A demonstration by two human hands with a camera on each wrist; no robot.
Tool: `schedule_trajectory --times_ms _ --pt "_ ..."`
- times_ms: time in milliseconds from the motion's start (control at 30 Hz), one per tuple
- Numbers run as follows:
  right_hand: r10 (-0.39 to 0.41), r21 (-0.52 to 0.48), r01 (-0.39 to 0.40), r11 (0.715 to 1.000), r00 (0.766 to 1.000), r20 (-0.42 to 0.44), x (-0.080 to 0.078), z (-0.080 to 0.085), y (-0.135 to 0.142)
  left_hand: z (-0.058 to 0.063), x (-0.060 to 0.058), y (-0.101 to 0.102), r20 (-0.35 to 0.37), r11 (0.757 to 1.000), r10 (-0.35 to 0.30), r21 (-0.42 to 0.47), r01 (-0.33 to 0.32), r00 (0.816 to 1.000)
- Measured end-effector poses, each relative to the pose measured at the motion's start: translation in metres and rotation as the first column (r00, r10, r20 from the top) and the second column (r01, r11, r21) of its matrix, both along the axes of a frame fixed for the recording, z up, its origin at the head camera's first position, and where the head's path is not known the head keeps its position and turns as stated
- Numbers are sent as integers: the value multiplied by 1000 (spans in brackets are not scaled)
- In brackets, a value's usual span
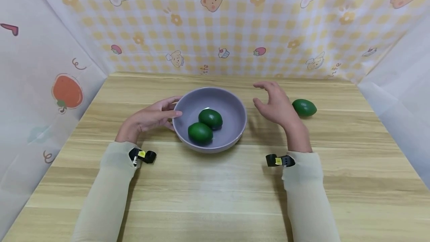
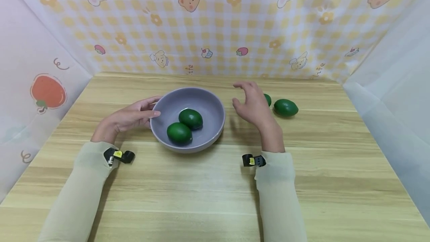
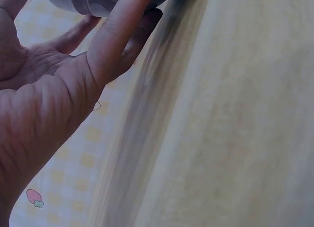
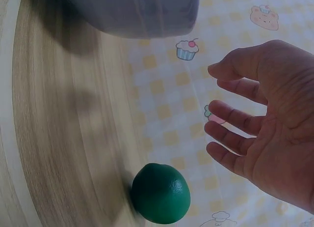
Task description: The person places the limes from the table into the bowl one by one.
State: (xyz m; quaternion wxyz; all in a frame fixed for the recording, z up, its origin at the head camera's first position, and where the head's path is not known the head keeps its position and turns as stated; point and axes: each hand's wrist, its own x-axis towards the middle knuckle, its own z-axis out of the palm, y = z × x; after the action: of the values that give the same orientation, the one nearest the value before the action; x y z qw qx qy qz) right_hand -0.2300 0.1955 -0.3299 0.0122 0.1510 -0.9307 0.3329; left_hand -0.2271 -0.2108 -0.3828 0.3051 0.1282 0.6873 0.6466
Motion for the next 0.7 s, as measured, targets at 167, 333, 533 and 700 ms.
schedule_trajectory --times_ms 167,333,533,700 --pt "4 3 -4 1000 1000 1 -1 -1 3 1 0 1 2 1000 -3 4 3 1000" --pt "9 2 -9 1000 1000 10 -1 -1 5 1 -1 1 4 1000 -1 1 1 1000" --pt "1 1 -1 1000 1000 8 -5 -5 6 2 -1 1 2 1000 0 -2 0 1000" --pt "-2 6 2 1000 1000 3 -6 -7 7 1 0 0 9 1000 6 -16 -6 1000"
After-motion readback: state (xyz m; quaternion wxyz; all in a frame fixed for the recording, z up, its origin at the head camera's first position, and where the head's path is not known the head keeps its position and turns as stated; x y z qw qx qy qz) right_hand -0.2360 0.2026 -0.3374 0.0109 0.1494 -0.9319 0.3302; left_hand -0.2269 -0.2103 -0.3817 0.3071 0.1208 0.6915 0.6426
